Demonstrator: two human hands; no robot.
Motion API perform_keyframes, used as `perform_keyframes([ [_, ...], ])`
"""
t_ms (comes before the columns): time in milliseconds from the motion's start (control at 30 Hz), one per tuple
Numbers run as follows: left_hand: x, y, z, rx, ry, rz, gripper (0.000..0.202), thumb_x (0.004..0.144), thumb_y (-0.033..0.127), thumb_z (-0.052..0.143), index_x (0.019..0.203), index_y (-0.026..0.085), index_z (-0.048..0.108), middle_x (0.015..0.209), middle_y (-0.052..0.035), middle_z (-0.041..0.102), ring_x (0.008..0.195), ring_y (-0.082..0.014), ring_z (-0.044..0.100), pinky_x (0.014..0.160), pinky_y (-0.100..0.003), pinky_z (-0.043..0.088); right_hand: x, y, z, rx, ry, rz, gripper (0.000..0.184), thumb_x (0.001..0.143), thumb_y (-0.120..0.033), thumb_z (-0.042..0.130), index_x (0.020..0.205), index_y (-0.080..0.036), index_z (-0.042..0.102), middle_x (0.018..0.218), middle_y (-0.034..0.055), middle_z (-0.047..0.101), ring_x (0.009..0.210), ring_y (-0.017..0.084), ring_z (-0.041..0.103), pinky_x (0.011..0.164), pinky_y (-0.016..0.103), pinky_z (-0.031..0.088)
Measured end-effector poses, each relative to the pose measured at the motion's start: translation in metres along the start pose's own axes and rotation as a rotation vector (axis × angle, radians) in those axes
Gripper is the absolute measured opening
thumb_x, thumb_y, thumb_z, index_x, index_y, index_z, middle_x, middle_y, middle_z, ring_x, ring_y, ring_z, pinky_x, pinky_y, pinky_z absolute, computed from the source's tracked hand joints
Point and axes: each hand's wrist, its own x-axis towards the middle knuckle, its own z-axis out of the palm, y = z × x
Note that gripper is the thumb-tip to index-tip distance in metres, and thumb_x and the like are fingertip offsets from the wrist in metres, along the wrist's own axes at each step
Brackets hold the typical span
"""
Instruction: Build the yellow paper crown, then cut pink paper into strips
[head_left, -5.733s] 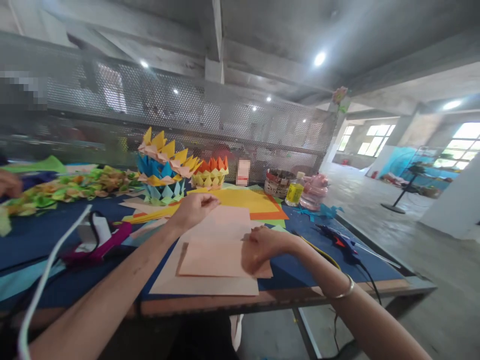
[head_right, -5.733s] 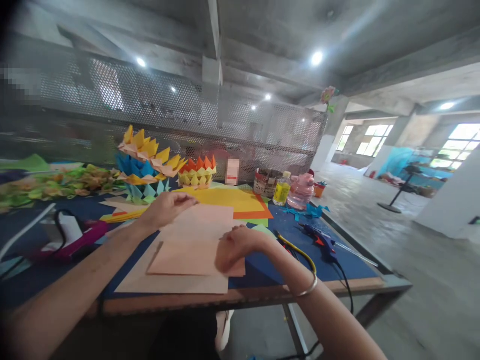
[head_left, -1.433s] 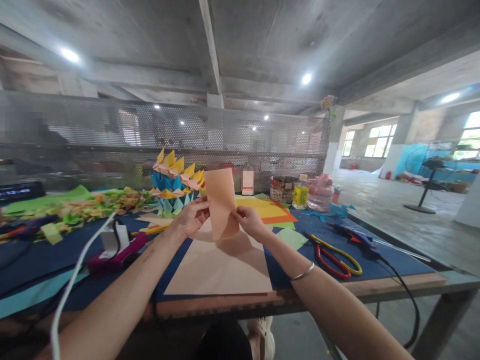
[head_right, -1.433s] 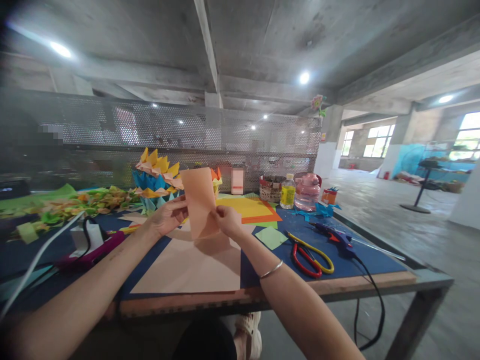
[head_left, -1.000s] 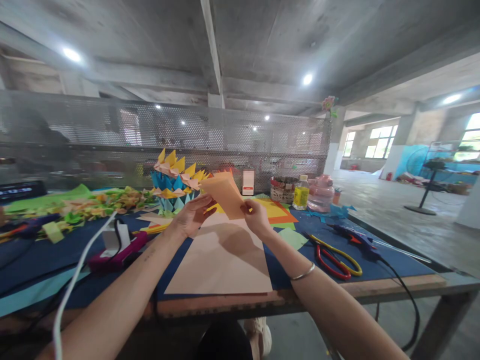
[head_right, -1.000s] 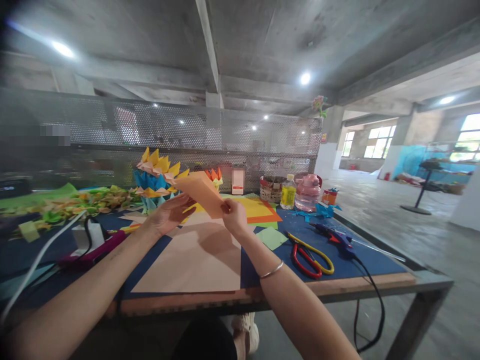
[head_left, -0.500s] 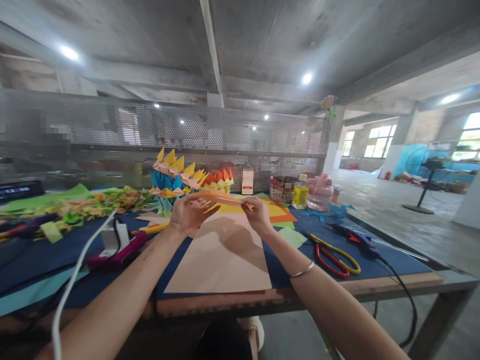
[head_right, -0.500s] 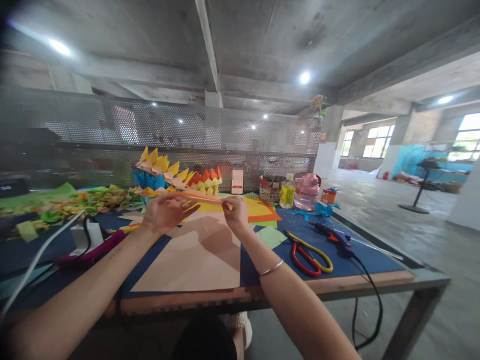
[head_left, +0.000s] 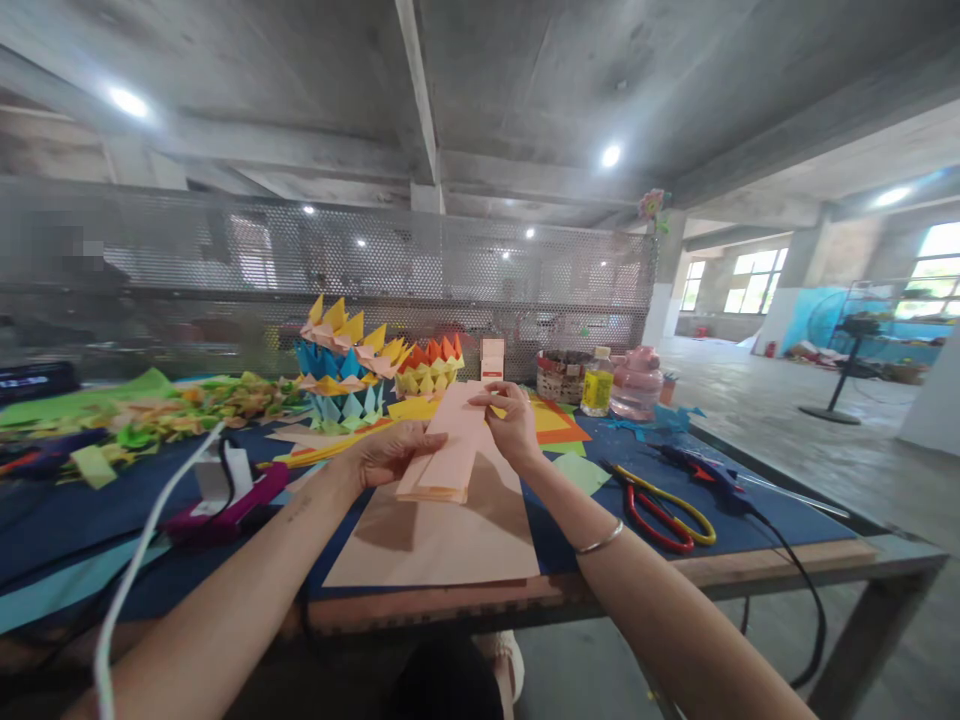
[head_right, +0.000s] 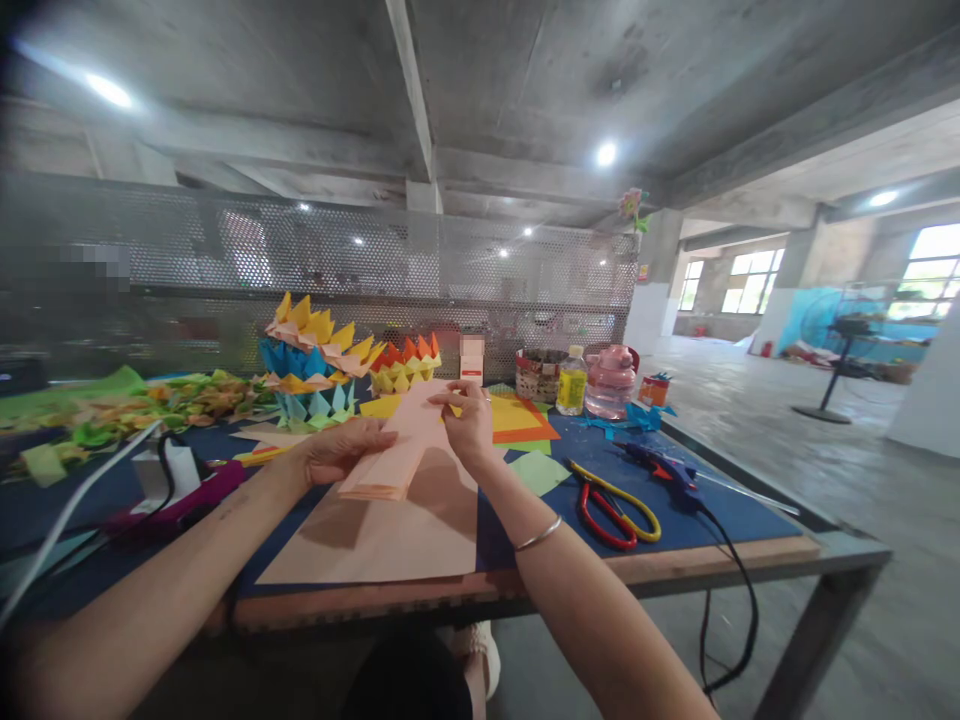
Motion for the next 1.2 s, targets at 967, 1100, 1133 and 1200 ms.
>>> perform_keyframes([
  [967, -0.012, 0.002, 0.013, 0.324, -0.249, -0.238, 0.038, 0.059, 0.029, 0.088, 0.091, 0.012, 0.074, 0.093, -0.0078, 0.076, 0.085, -0.0225, 0.07, 0.076, -0.028, 0.053, 0.008, 0.007, 0.004, 0.416, 0.026, 0.659, 0.032, 0.096, -0.043, 0.052, 0.098, -0.013, 0.062, 0.086, 0.0015, 0.065, 0.069, 0.012, 0.062, 0.063, 0.028, 0.054],
  [1100, -0.009, -0.003, 0.009, 0.325, -0.198, -0.241, 0.019, 0.077, 0.022, 0.076, 0.092, 0.011, 0.07, 0.086, -0.0042, 0.074, 0.077, -0.0172, 0.069, 0.073, -0.031, 0.055, 0.009, 0.001, -0.002, 0.249, 0.022, 0.593, 0.03, 0.096, -0.041, 0.053, 0.105, -0.014, 0.061, 0.096, 0.0038, 0.065, 0.078, 0.015, 0.064, 0.069, 0.032, 0.055],
  [1133, -0.007, -0.004, 0.007, 0.315, -0.174, -0.238, 0.015, 0.082, 0.021, 0.072, 0.093, 0.011, 0.069, 0.086, -0.0032, 0.073, 0.075, -0.0159, 0.069, 0.072, -0.031, 0.055, 0.009, -0.002, -0.006, 0.196, 0.018, 0.567, 0.029, 0.096, -0.04, 0.053, 0.107, -0.014, 0.061, 0.098, 0.0044, 0.065, 0.08, 0.015, 0.064, 0.071, 0.033, 0.055],
  [1200, -0.003, -0.006, 0.003, 0.286, -0.11, -0.227, 0.011, 0.089, 0.02, 0.065, 0.096, 0.012, 0.066, 0.089, -0.0025, 0.071, 0.076, -0.0145, 0.068, 0.072, -0.032, 0.056, 0.005, -0.008, -0.02, 0.072, 0.0, 0.502, 0.028, 0.096, -0.038, 0.054, 0.109, -0.014, 0.061, 0.101, 0.0051, 0.065, 0.084, 0.016, 0.064, 0.074, 0.035, 0.055],
])
